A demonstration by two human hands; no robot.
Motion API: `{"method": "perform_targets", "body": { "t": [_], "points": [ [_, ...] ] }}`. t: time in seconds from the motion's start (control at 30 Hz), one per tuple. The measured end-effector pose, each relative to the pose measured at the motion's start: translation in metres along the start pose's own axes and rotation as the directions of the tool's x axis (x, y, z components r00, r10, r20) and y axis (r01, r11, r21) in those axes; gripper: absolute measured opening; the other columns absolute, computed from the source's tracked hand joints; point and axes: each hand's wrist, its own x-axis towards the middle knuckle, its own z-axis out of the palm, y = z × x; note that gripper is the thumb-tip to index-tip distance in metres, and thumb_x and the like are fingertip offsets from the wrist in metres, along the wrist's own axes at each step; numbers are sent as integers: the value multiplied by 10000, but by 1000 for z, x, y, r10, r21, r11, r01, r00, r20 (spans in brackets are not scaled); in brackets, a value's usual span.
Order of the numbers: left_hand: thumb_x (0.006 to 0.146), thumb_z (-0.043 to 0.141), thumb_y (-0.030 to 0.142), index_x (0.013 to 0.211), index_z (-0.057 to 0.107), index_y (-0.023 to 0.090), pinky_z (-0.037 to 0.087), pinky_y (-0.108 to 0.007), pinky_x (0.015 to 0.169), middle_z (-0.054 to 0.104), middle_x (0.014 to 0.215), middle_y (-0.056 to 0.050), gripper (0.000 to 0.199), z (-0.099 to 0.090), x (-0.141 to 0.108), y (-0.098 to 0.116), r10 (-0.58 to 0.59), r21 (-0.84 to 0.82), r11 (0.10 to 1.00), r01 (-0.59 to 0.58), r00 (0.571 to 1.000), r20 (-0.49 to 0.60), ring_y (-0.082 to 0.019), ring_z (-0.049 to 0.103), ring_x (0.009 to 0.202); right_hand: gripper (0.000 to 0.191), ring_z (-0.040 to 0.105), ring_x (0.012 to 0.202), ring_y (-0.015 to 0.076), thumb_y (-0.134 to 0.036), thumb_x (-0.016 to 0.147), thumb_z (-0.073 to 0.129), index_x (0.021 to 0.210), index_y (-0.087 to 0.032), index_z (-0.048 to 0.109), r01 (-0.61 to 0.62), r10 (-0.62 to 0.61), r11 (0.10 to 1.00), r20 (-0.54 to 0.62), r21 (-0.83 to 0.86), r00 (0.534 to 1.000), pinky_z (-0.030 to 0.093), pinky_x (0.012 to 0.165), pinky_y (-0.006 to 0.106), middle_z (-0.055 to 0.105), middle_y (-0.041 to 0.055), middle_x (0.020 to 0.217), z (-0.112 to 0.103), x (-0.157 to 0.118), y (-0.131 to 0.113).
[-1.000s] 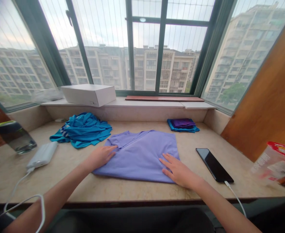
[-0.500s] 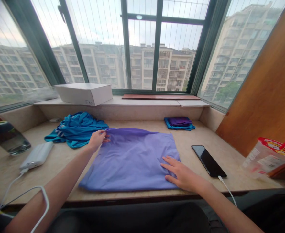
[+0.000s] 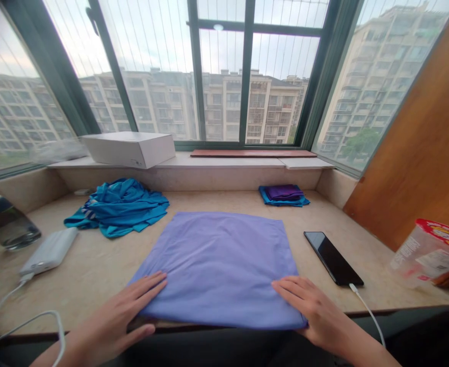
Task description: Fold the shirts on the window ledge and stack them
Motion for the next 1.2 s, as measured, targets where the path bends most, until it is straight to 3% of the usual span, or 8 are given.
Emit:
{"method": "perform_targets", "body": {
  "t": [0.17,0.37,0.57,0.63,0.77,0.9,1.03,1.2],
  "points": [
    [822,646,169,1455,487,447,460,-449,1120,546,1472,13,709,19,-16,-11,101,81,992,-98,994,-46,-297,578,1304,409,602,1223,334,-195,846,586,1213,-301,733,61,-52,995,-113,79,992,438,1088,546,697,97,1274,2,-12,3],
    [859,518,132,1251,677,488,523,-380,1060,719,1240,55,554,14,-25,6,102,-69,992,-103,995,-6,-253,688,1154,244,657,1124,323,-366,927,537,1102,-265,674,97,11,972,-450,216,893,523,979,456,724,86,1138,8,-26,-3],
    [718,641,269,932,812,364,615,-358,840,799,933,2,289,-23,-5,50,-318,-450,868,211,931,-177,-301,740,887,247,660,811,251,-433,890,565,1029,-241,635,-213,318,947,-795,241,516,515,695,334,702,56,952,-55,9,-31],
    [685,699,351,880,813,286,612,-372,793,793,887,-33,235,-43,14,58,-424,-574,782,243,882,-204,-318,726,857,250,657,843,251,-426,880,583,1011,-228,661,-185,283,957,-846,221,451,517,740,339,710,64,955,-92,48,-39],
    [748,727,467,1023,764,211,576,-299,707,775,931,-53,377,-77,59,52,-501,-772,615,160,835,-226,-262,711,844,290,662,918,258,-423,895,615,1045,-184,681,-21,97,995,-840,101,534,531,840,371,721,86,1011,-156,151,-45],
    [769,712,499,1133,693,165,552,-275,660,756,939,-64,494,-82,100,10,-558,-797,587,141,784,-272,-230,705,812,342,628,1075,253,-387,1002,529,1263,-177,598,-107,31,990,-610,-89,792,541,907,428,658,105,1205,-173,232,-53],
    [795,627,352,1206,654,146,550,-413,900,744,1044,-114,460,-54,111,-47,-505,-370,856,362,739,-445,-288,691,1012,359,637,1078,235,-368,975,624,1281,-185,585,-120,46,983,-452,-138,891,560,905,456,602,93,1296,-136,258,-62],
    [853,549,258,1301,619,141,408,-470,1133,580,1426,-172,468,-6,99,-88,-154,138,968,211,928,-338,-294,532,1334,436,624,1175,302,-430,924,668,1277,-175,649,-146,110,968,-175,-205,978,490,1031,445,656,163,1281,-43,238,-60]
  ]
}}
